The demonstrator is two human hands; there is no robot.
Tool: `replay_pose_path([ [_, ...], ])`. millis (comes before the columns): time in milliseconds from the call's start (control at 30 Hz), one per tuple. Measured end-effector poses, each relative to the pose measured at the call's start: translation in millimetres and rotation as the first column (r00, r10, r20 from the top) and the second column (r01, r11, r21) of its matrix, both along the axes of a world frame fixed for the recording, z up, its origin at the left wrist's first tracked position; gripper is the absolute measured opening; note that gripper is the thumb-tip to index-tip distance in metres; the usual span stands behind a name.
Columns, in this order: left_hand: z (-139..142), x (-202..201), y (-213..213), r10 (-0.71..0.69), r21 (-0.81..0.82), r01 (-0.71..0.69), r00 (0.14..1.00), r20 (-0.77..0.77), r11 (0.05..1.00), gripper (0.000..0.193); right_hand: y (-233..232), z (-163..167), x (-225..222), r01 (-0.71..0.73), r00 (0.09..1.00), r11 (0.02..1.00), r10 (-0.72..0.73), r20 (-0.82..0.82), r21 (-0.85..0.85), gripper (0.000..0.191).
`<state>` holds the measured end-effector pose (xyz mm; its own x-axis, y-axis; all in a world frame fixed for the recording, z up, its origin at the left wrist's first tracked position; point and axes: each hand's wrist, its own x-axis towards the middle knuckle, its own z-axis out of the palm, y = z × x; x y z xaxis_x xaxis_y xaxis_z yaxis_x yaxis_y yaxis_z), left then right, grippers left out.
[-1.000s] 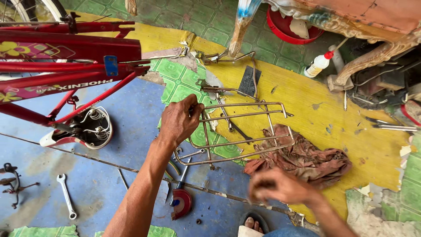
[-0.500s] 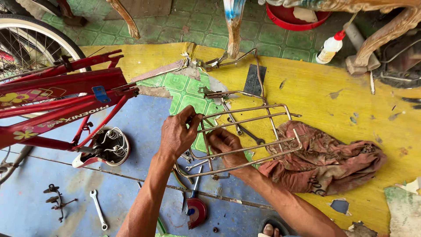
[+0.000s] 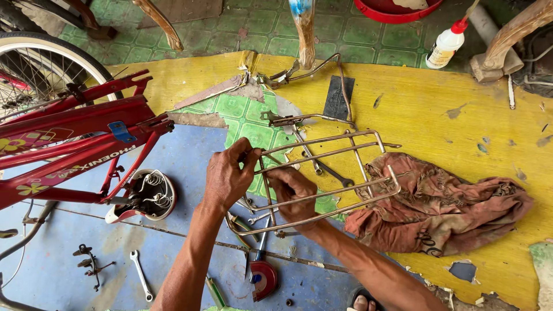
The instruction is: The person wipes a metal bicycle rear rack with a rag while it lies on the floor, turning the rack over and repositioning it to wipe different bars and sides, then lifts and rotates the rack to continue wiping.
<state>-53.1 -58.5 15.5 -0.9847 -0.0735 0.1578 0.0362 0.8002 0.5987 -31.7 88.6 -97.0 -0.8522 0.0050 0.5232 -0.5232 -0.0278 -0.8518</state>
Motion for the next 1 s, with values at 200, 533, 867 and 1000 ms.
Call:
replay_pose_path([
  [200, 0.8, 2.8, 0.6, 0.025, 0.023, -0.027, 0.997, 0.068, 0.999, 0.027, 5.2, -0.4, 0.5, -0.070, 0.990, 0.991, 0.083, -0.112, 0.113, 0.023],
  [533, -2.9, 6.8, -3.9, 0.006, -0.004, -0.006, 1.000, 0.014, 1.000, 0.027, 5.3, -7.9, 1.1, -0.135, 0.979, 0.989, 0.143, -0.143, 0.067, 0.027],
  [867, -0.6, 9.2, 2.8, 0.003, -0.022, -0.003, 1.000, -0.009, 1.000, 0.025, 8.2, -15.7, -4.3, -0.011, 0.966, 0.996, 0.034, -0.256, 0.090, 0.030],
  [1000, 0.0, 9.7, 4.1, 0.001, -0.014, -0.001, 1.000, 0.011, 1.000, 0.024, 13.2, -15.3, -1.2, -0.057, 0.974, 0.989, 0.086, -0.208, 0.139, 0.031],
])
